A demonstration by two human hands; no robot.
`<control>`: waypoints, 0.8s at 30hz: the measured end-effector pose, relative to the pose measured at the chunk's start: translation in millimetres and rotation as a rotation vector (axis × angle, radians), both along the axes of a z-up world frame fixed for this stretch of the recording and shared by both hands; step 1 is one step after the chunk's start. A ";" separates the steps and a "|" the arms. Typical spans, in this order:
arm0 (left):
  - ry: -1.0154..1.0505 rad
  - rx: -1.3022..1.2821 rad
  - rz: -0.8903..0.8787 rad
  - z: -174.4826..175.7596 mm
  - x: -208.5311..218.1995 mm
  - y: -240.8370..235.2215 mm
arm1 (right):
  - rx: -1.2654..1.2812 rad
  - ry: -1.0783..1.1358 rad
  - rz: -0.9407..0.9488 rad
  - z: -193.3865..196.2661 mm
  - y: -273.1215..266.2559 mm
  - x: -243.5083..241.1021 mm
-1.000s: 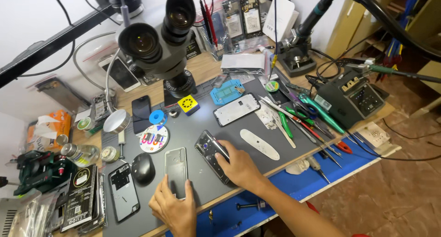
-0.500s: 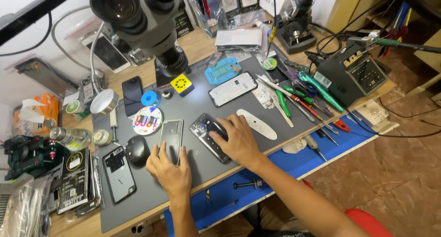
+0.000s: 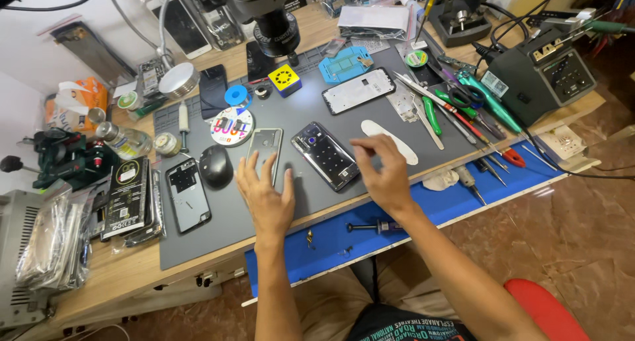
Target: The person cleans the back of a purple smartphone with a white cloth, then removes the back cover to expose the internal components. They use a syringe-like tool to apply a substance to the phone's interior and later use tweezers to manipulate small parts within the device.
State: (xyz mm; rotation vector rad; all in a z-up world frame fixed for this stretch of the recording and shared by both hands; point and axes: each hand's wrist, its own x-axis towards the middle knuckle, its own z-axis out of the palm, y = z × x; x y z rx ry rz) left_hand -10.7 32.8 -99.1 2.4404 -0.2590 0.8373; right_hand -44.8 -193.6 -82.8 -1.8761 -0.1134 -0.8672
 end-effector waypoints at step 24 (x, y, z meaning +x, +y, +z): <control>0.051 0.093 -0.126 5.5 0.1 -5.3 | -0.216 1.051 -0.454 -18.6 -147.4 -86.6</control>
